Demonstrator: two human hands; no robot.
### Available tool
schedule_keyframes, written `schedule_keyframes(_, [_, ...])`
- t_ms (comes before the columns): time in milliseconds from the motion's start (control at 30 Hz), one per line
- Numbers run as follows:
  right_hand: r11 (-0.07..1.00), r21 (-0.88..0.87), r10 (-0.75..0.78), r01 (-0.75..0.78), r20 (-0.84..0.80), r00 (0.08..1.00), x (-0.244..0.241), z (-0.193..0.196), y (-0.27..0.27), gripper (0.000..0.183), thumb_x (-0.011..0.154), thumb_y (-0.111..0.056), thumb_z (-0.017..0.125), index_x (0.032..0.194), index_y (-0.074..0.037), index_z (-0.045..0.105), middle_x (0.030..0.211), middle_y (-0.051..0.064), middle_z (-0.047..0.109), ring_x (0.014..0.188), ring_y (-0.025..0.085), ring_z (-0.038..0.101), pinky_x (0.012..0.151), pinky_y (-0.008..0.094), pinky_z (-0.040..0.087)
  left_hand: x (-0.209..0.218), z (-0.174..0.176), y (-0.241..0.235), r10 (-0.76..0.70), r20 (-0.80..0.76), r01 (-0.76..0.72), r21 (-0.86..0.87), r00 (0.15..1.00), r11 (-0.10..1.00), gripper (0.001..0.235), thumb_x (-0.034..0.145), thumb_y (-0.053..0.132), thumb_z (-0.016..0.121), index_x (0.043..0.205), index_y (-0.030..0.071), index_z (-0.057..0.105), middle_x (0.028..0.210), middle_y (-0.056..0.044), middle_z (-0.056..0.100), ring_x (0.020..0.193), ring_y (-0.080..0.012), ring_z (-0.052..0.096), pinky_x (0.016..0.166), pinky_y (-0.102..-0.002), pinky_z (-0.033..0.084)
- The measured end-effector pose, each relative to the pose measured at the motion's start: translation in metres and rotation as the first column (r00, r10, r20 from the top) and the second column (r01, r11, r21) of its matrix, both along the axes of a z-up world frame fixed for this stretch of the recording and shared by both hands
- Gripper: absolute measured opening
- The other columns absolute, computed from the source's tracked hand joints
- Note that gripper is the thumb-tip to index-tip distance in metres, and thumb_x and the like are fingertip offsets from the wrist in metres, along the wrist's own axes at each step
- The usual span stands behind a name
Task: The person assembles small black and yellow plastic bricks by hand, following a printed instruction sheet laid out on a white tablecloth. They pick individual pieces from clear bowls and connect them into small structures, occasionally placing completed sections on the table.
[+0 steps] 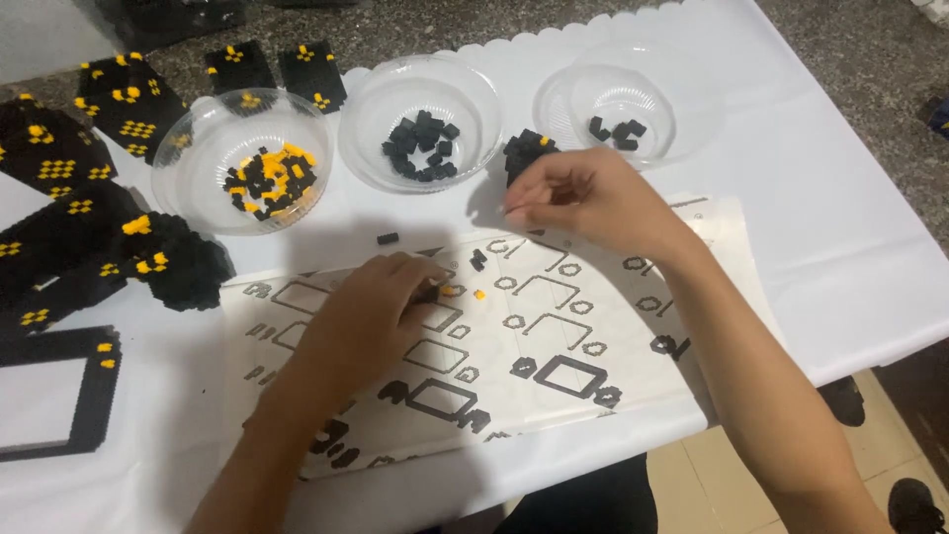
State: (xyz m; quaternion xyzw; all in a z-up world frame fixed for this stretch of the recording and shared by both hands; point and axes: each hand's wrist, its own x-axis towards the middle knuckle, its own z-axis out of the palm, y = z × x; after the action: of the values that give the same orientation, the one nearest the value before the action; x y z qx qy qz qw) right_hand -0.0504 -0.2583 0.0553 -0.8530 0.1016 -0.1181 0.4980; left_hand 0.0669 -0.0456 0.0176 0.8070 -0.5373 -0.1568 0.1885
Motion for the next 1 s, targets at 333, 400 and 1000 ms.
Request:
schedule_keyframes(333, [1.0, 0.014, -0.027, 0.027, 0.013, 1.0, 0.002, -0.005, 0.001, 0.013, 0.078, -0.001, 0.071, 0.091, -0.003, 0.071, 0.069, 0.009, 0.069, 0.064, 0.017, 0.064, 0.065, 0.03, 0.052, -0.004, -0.012, 0.002, 0.023, -0.178, -0.082, -0.333, 0.984, 0.939, 0.037, 0.082, 0.0, 0.064, 0.117, 0.006, 0.055, 0.094, -0.014, 0.062, 0.088, -0.0278, 0.067, 0.081, -0.039, 0.056])
schedule_keyframes(400, [1.0, 0.002, -0.031, 0.031, 0.007, 1.0, 0.001, -0.003, 0.002, 0.013, 0.078, 0.0, 0.07, 0.091, -0.003, 0.071, 0.069, 0.009, 0.069, 0.064, 0.017, 0.063, 0.066, 0.031, 0.052, -0.004, -0.013, 0.003, 0.034, -0.235, -0.13, -0.407, 0.971, 0.904, 0.034, 0.084, 0.0, 0.062, 0.116, 0.007, 0.054, 0.096, -0.014, 0.062, 0.089, -0.0267, 0.068, 0.082, -0.039, 0.055])
schedule_keyframes(1000, [0.999, 0.012, -0.033, 0.033, -0.019, 0.999, 0.0, -0.001, 0.006, 0.016, 0.076, 0.0, 0.072, 0.092, -0.003, 0.071, 0.069, 0.009, 0.069, 0.065, 0.016, 0.063, 0.066, 0.029, 0.051, -0.011, -0.007, 0.0, 0.085, -0.444, -0.264, -0.36, 0.892, 0.895, 0.036, 0.085, 0.004, 0.064, 0.118, 0.008, 0.052, 0.104, -0.016, 0.065, 0.098, -0.0293, 0.068, 0.087, -0.041, 0.054])
